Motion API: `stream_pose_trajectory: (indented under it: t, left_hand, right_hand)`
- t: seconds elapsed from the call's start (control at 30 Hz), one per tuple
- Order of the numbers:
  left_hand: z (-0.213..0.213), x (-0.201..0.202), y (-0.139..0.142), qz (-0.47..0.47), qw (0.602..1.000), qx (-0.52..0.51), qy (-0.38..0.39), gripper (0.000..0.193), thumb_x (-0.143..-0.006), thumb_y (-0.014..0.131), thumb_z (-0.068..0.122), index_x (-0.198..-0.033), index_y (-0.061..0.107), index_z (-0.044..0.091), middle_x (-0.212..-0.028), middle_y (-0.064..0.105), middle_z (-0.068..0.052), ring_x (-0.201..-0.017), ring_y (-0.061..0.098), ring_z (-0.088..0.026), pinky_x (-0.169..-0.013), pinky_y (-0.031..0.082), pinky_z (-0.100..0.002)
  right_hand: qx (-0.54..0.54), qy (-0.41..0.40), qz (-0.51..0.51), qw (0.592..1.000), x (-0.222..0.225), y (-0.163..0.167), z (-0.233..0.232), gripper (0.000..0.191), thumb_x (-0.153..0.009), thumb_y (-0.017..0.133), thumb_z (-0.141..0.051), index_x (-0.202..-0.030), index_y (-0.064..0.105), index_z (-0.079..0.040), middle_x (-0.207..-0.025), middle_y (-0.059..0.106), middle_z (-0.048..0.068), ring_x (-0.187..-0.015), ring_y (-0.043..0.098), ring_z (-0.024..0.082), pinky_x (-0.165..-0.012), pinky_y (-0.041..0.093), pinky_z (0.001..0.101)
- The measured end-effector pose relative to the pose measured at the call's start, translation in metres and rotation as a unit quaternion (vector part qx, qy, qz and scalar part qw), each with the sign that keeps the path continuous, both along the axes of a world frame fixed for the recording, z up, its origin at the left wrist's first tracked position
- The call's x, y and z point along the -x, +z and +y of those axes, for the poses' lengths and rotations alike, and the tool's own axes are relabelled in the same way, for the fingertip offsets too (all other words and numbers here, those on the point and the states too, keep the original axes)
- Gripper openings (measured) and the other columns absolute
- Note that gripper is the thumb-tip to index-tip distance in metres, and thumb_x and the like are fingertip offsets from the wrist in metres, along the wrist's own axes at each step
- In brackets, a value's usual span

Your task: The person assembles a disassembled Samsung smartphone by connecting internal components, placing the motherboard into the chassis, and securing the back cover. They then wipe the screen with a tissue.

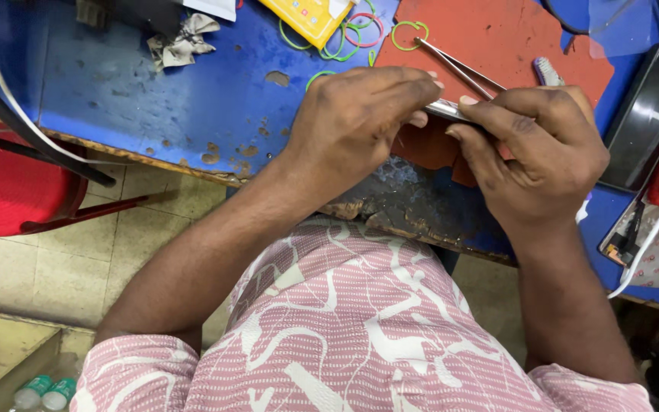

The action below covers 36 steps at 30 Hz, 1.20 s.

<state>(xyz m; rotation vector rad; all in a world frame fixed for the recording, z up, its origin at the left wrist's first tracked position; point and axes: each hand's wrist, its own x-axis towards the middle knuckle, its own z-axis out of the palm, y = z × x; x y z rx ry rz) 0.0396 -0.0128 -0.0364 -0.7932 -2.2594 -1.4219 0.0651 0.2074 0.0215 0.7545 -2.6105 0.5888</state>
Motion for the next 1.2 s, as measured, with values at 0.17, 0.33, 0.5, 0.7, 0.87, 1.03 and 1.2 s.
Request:
stream_pose_trajectory:
  t: [0.17, 0.33, 0.5, 0.7, 0.87, 1.03, 1.2]
  left_hand:
    - [0.002, -0.001, -0.003, 0.003, 1.000, -0.005, 0.013, 0.033, -0.085, 0.074, -0.009, -0.115, 0.071, 0.003, -0.111, 0.075, -0.010, -0.100, 0.076, -0.026, -0.084, 0.063, -0.035]
    - [0.005, 0.000, -0.002, 0.002, 1.000, 0.001, 0.024, 0.033, -0.083, 0.073, -0.011, -0.113, 0.072, 0.003, -0.109, 0.076, -0.010, -0.095, 0.077, -0.025, -0.080, 0.063, -0.035]
    - [0.004, 0.002, -0.002, 0.004, 1.000, -0.006, 0.014, 0.028, -0.088, 0.075, -0.007, -0.114, 0.071, 0.004, -0.108, 0.075, -0.010, -0.096, 0.076, -0.025, -0.082, 0.063, -0.035]
    - [0.006, 0.003, -0.002, -0.016, 1.000, -0.014, 0.014, 0.027, -0.089, 0.074, -0.009, -0.113, 0.070, 0.004, -0.107, 0.076, -0.009, -0.093, 0.077, -0.022, -0.081, 0.064, -0.033]
    - [0.007, 0.003, -0.003, 0.006, 1.000, -0.004, 0.013, 0.027, -0.089, 0.076, -0.008, -0.112, 0.070, 0.002, -0.108, 0.075, -0.011, -0.094, 0.077, -0.024, -0.081, 0.063, -0.033]
    - [0.009, 0.003, -0.003, -0.010, 1.000, -0.011, 0.001, 0.028, -0.090, 0.071, -0.013, -0.114, 0.069, 0.002, -0.112, 0.075, -0.011, -0.096, 0.078, -0.020, -0.084, 0.065, -0.030]
    - [0.005, 0.001, 0.004, -0.026, 0.999, -0.037, -0.001, 0.033, -0.089, 0.071, -0.014, -0.118, 0.070, 0.001, -0.110, 0.076, -0.012, -0.094, 0.078, -0.021, -0.082, 0.065, -0.031]
  right_hand:
    - [0.026, 0.012, -0.007, 1.000, -0.001, -0.009, 0.002, 0.021, -0.093, 0.094, -0.003, -0.109, 0.080, -0.005, -0.099, 0.069, 0.004, -0.092, 0.065, 0.019, -0.082, 0.052, 0.0311]
    - [0.020, 0.025, 0.022, 0.999, -0.002, -0.012, 0.003, 0.022, -0.094, 0.092, 0.001, -0.111, 0.079, -0.004, -0.100, 0.069, 0.005, -0.094, 0.065, 0.020, -0.083, 0.052, 0.0316]
    - [-0.014, 0.021, 0.026, 0.999, -0.001, -0.008, 0.005, 0.025, -0.093, 0.090, -0.008, -0.115, 0.078, -0.005, -0.104, 0.068, 0.006, -0.098, 0.063, 0.022, -0.086, 0.051, 0.0322]
    - [-0.052, -0.028, 0.018, 0.998, -0.004, 0.001, 0.020, 0.027, -0.091, 0.095, -0.015, -0.112, 0.081, -0.005, -0.101, 0.068, 0.007, -0.092, 0.061, 0.023, -0.081, 0.050, 0.0338]
    - [0.014, -0.033, -0.010, 0.999, -0.010, -0.010, 0.031, 0.026, -0.091, 0.095, -0.007, -0.113, 0.080, -0.006, -0.104, 0.069, 0.005, -0.095, 0.063, 0.020, -0.084, 0.050, 0.0311]
    - [0.024, -0.026, 0.009, 0.999, -0.012, -0.018, 0.033, 0.025, -0.093, 0.098, -0.003, -0.111, 0.080, -0.005, -0.101, 0.069, 0.005, -0.093, 0.063, 0.021, -0.082, 0.051, 0.0314]
    - [0.065, -0.049, -0.031, 0.996, -0.017, -0.023, 0.029, 0.026, -0.094, 0.091, 0.003, -0.114, 0.076, -0.003, -0.108, 0.072, 0.008, -0.097, 0.067, 0.019, -0.086, 0.054, 0.0301]
